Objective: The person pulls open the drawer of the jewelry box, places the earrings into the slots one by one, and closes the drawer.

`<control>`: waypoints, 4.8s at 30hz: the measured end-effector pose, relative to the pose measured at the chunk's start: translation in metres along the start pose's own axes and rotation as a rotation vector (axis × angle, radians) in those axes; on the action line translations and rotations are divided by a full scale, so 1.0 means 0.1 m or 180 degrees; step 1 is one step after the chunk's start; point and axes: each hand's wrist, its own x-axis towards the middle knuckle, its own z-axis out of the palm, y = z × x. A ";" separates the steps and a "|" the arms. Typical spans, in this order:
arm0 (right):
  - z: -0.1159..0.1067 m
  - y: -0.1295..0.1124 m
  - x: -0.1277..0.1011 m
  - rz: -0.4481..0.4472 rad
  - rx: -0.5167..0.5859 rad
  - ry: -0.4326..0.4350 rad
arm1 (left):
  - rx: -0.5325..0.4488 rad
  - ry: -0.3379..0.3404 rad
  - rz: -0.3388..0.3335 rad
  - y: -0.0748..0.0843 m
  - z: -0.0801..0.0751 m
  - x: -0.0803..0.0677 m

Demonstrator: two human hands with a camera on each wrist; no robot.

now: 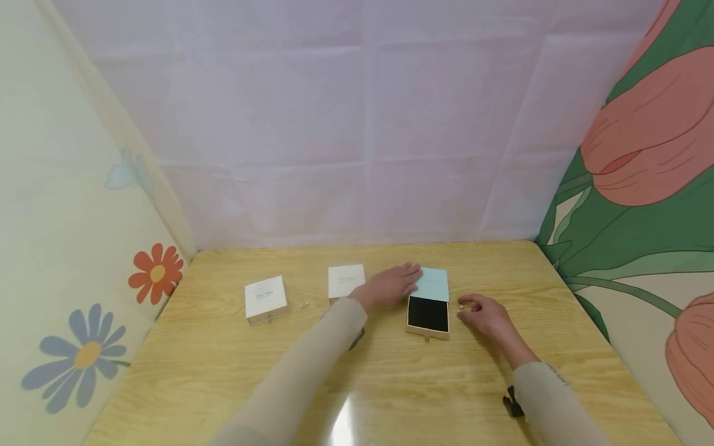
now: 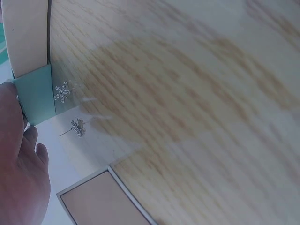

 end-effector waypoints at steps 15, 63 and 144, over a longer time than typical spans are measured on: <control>0.01 -0.01 0.02 -0.0012 -0.0029 0.0071 | 0.0016 -0.0027 -0.0002 -0.01 0.04 0.03; 0.03 -0.09 0.02 0.0074 -0.0039 0.0442 | -0.0022 0.0017 0.0014 -0.01 0.05 0.02; 0.26 -0.36 -0.30 -0.0199 0.1090 0.0484 | -0.0114 0.0083 -0.0060 -0.01 0.06 0.02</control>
